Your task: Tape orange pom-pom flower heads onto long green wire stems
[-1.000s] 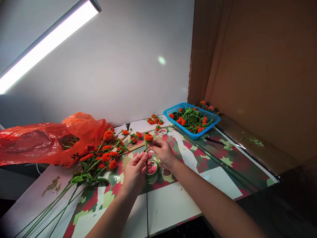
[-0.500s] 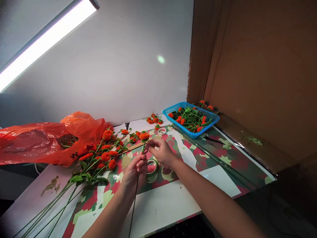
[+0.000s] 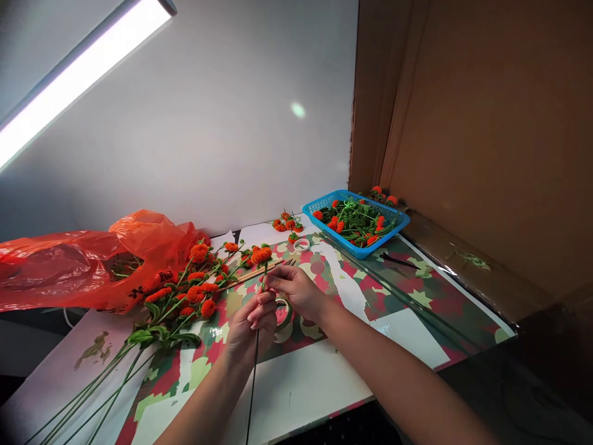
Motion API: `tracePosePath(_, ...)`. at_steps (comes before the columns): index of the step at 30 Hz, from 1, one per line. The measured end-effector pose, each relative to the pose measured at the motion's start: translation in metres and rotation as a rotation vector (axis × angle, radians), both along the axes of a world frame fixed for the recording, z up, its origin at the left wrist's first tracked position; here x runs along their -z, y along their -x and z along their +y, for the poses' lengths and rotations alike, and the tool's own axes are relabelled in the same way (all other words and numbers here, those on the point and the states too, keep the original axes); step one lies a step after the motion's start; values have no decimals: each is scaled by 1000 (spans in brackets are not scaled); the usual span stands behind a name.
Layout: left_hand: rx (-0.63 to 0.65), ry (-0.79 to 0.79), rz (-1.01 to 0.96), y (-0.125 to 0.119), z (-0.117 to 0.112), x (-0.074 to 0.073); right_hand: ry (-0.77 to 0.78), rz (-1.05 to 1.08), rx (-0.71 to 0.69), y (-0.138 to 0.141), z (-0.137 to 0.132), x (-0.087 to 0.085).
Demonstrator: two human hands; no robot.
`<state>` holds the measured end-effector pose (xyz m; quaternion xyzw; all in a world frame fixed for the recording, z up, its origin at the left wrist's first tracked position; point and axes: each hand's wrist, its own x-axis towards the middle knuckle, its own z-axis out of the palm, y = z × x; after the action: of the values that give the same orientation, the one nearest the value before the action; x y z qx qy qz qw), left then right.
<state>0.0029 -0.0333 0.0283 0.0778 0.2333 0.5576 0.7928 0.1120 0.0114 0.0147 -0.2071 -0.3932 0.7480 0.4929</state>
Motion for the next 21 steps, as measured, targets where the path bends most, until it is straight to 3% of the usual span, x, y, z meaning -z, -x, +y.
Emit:
tracePosePath(5,24,-18,205,-1,3,6,108,21,1,0,1,5)
tracePosePath(12,-221,-274,837,-3,1,3,18,-133,113,-5,5,-1)
tracePosePath(15,-217,-285,813,0,1,0,5,-173,111,-4,4,-3)
tracePosePath(21,-185,-186,507,4,7,0,47,-140,138,0,-5,-6)
